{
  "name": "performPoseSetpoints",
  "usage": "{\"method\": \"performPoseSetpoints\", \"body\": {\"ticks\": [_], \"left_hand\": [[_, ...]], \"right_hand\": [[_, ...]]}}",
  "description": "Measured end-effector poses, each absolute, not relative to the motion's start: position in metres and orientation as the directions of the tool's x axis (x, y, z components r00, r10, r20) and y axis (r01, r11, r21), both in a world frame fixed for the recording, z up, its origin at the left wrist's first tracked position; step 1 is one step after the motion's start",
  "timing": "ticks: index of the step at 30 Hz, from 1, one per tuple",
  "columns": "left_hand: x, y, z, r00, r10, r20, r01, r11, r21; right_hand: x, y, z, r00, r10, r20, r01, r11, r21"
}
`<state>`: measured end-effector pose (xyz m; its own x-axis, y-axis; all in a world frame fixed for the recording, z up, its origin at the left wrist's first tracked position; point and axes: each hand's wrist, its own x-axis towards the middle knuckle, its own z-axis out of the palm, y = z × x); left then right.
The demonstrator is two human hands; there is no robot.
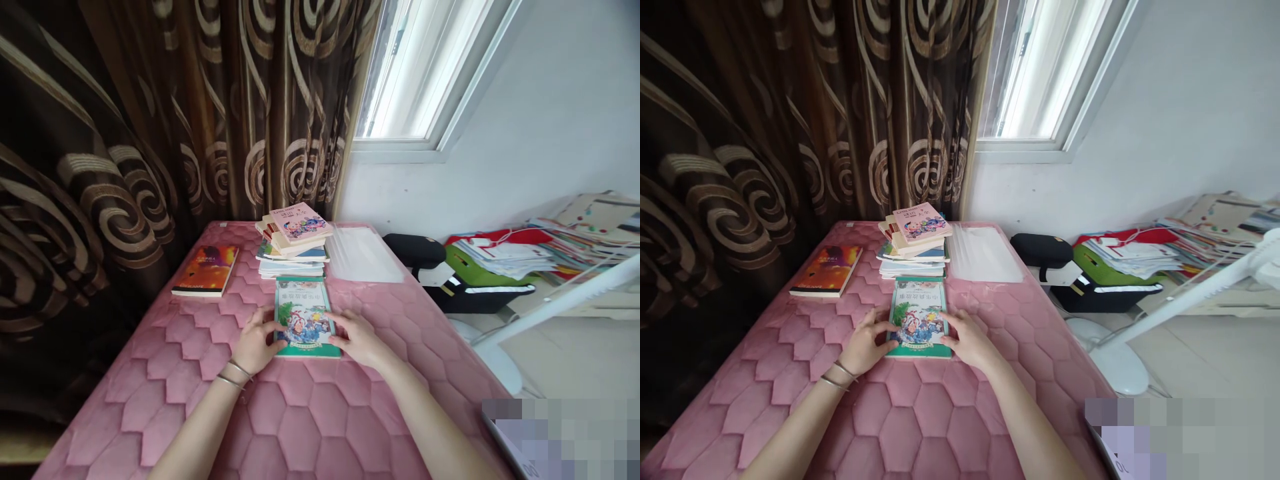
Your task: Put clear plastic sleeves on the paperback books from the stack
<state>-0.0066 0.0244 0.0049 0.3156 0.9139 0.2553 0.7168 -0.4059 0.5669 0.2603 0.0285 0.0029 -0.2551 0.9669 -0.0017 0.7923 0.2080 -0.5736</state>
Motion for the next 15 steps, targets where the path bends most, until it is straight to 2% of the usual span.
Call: {"method": "performPoseSetpoints", "body": {"ticks": [5,8,15], "left_hand": [[0.003,0.018,0.011,0.372,0.908,0.191,0.761,-0.416,0.497],[0.013,0.010,0.013,0.367,0.912,0.184,0.774,-0.409,0.482],[0.029,-0.007,0.011,0.359,0.903,0.238,0.787,-0.430,0.444]], "right_hand": [[0.250,0.016,0.017,-0.322,0.944,0.074,0.844,0.321,-0.429],[0.239,0.002,0.019,-0.353,0.929,0.115,0.823,0.367,-0.434],[0.217,-0.016,0.001,-0.217,0.925,0.311,0.837,0.340,-0.428]]}}
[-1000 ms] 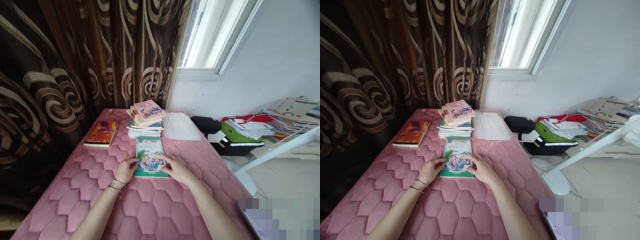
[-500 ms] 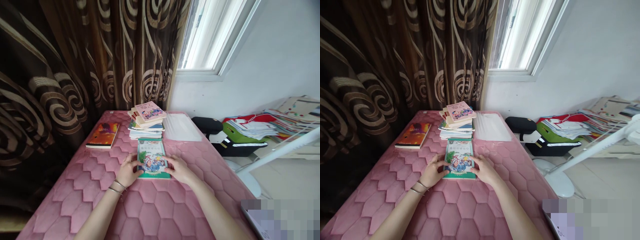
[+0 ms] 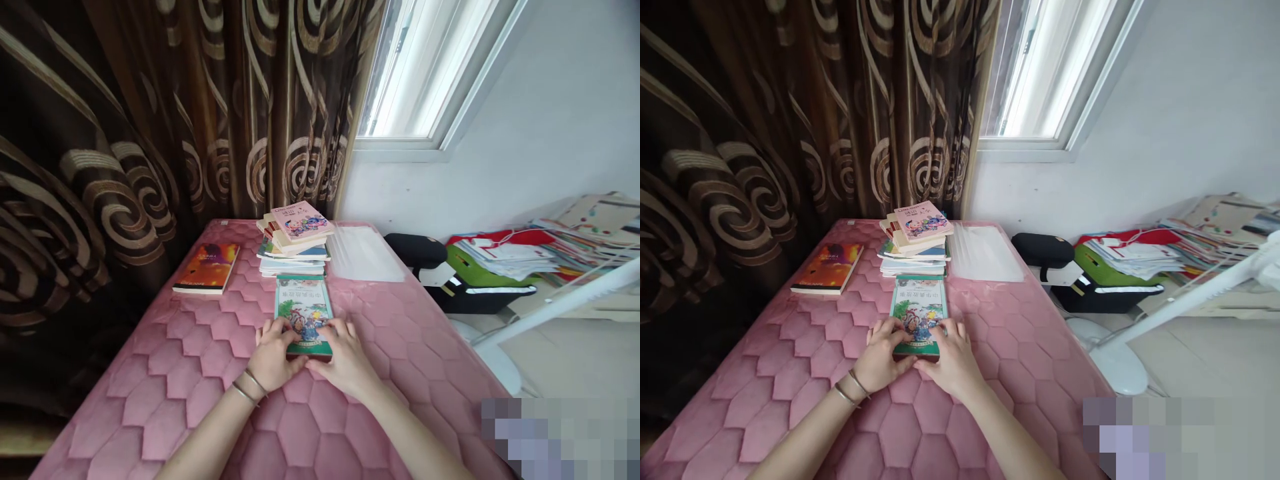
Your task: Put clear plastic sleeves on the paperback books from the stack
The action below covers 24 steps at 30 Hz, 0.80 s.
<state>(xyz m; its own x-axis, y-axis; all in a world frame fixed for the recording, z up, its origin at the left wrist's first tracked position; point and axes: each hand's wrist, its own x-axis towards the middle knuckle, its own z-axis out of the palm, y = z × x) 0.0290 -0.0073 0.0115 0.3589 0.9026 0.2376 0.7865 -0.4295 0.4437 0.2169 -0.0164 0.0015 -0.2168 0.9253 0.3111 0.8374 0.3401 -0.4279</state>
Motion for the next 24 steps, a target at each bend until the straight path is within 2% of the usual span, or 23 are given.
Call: {"method": "performPoseSetpoints", "body": {"ticks": [4,10,18,24], "left_hand": [[0.028,-0.005,0.010,0.338,0.905,0.257,0.808,-0.419,0.414],[0.014,0.002,0.013,0.415,0.887,0.203,0.791,-0.462,0.400],[-0.013,0.014,0.023,0.443,0.895,0.053,0.820,-0.428,0.379],[-0.028,0.021,0.022,0.489,0.870,-0.066,0.781,-0.403,0.477]], "right_hand": [[0.213,-0.015,-0.004,-0.197,0.916,0.350,0.844,0.340,-0.414],[0.224,-0.010,-0.007,-0.223,0.915,0.336,0.816,0.364,-0.450],[0.250,-0.008,0.003,-0.324,0.923,0.206,0.781,0.384,-0.492],[0.268,-0.003,0.005,-0.413,0.905,0.107,0.718,0.395,-0.573]]}}
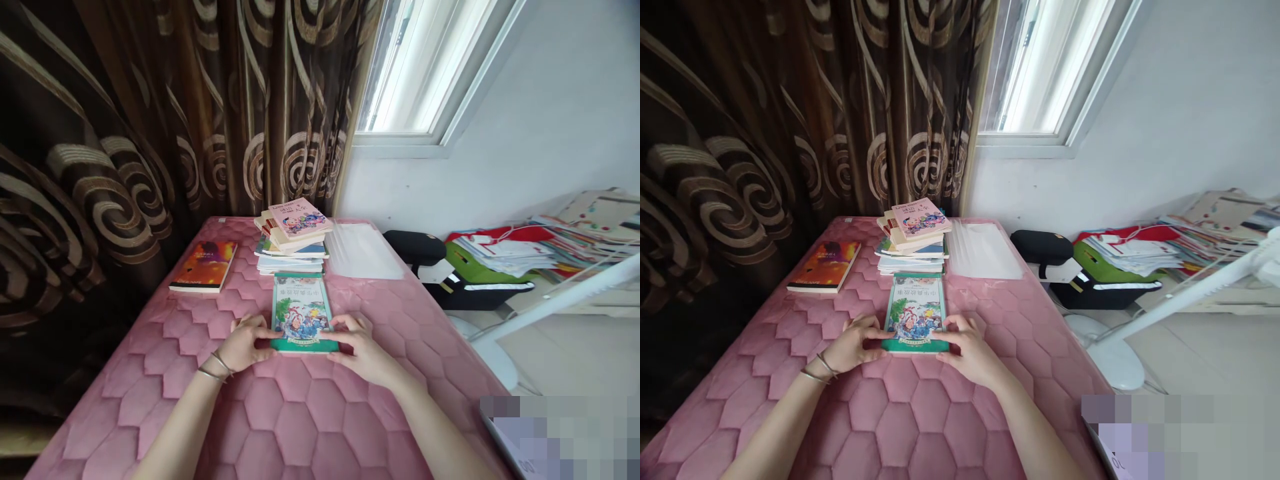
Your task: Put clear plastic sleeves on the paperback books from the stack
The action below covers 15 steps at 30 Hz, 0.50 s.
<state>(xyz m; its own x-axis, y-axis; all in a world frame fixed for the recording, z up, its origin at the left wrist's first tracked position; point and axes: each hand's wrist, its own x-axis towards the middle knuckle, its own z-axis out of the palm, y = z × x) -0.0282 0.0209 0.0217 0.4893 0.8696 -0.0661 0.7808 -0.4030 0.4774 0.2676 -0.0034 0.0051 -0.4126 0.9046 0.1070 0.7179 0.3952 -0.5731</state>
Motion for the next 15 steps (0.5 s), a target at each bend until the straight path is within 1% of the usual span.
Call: {"method": "performPoseSetpoints", "body": {"ticks": [3,8,12,15], "left_hand": [[-0.033,0.024,0.021,0.511,0.854,-0.096,0.760,-0.396,0.515],[-0.037,0.027,0.020,0.520,0.846,-0.116,0.748,-0.385,0.541],[-0.041,0.031,0.015,0.526,0.846,-0.089,0.731,-0.396,0.556],[-0.043,0.033,0.010,0.525,0.850,-0.049,0.731,-0.421,0.537]], "right_hand": [[0.273,-0.001,0.004,-0.442,0.895,0.065,0.686,0.383,-0.619],[0.277,0.002,0.005,-0.473,0.881,0.004,0.657,0.356,-0.664],[0.280,0.004,0.006,-0.488,0.872,-0.046,0.662,0.335,-0.671],[0.283,0.004,0.006,-0.500,0.864,-0.060,0.669,0.342,-0.660]]}}
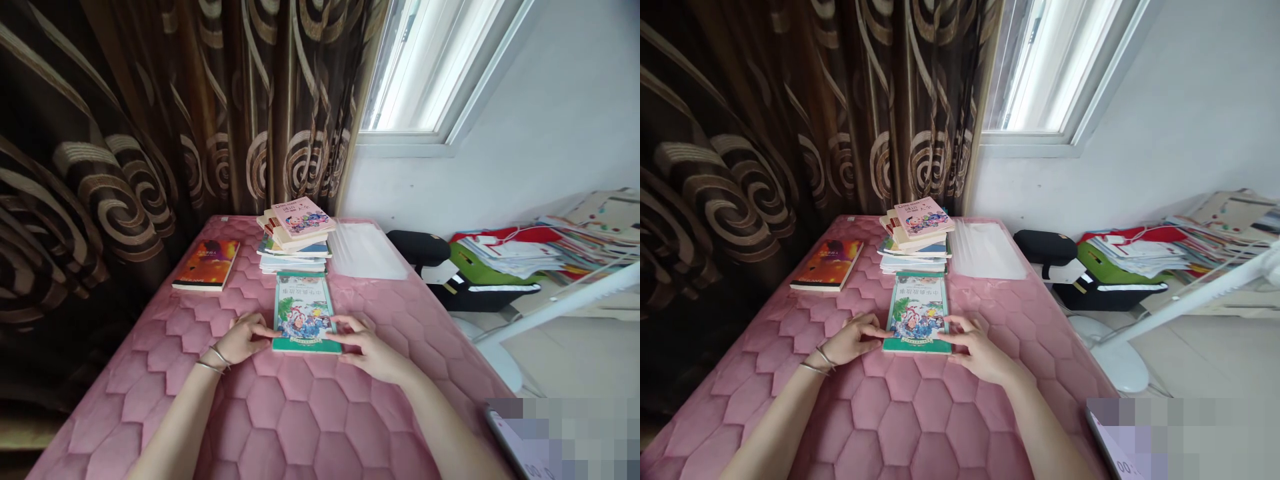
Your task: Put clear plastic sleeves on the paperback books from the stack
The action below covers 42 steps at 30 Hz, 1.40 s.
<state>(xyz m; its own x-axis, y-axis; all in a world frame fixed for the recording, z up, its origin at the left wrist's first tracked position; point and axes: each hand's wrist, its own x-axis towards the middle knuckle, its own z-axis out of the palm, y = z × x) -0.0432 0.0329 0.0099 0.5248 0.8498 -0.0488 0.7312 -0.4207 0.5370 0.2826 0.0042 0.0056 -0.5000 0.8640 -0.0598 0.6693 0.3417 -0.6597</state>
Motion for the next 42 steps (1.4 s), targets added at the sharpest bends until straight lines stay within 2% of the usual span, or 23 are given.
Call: {"method": "performPoseSetpoints", "body": {"ticks": [8,13,20,25,29,32,36,39,42], "left_hand": [[-0.040,0.028,0.010,0.503,0.864,0.027,0.746,-0.449,0.492],[-0.034,0.023,0.013,0.481,0.865,0.144,0.705,-0.479,0.524],[0.006,0.003,0.011,0.492,0.838,0.237,0.689,-0.541,0.483],[0.028,-0.005,0.003,0.452,0.850,0.271,0.727,-0.527,0.440],[0.027,-0.003,0.001,0.437,0.851,0.291,0.719,-0.525,0.455],[0.018,0.002,0.001,0.454,0.837,0.307,0.680,-0.548,0.487],[-0.004,0.013,0.001,0.548,0.791,0.272,0.567,-0.590,0.575],[-0.020,0.020,0.002,0.573,0.789,0.221,0.508,-0.553,0.660],[-0.028,0.023,0.004,0.584,0.791,0.182,0.495,-0.525,0.692]], "right_hand": [[0.288,0.003,0.005,-0.499,0.866,-0.009,0.676,0.384,-0.629],[0.278,0.000,0.008,-0.453,0.888,0.082,0.696,0.409,-0.590],[0.250,-0.010,0.011,-0.361,0.889,0.281,0.755,0.456,-0.472],[0.231,-0.014,0.011,-0.355,0.884,0.304,0.807,0.454,-0.376],[0.225,-0.013,0.009,-0.337,0.891,0.303,0.840,0.430,-0.331],[0.230,-0.011,0.006,-0.334,0.893,0.301,0.839,0.427,-0.336],[0.250,-0.006,0.004,-0.419,0.864,0.280,0.774,0.501,-0.387],[0.264,-0.002,0.004,-0.489,0.842,0.231,0.717,0.538,-0.444],[0.273,0.002,0.007,-0.536,0.823,0.189,0.682,0.554,-0.478]]}}
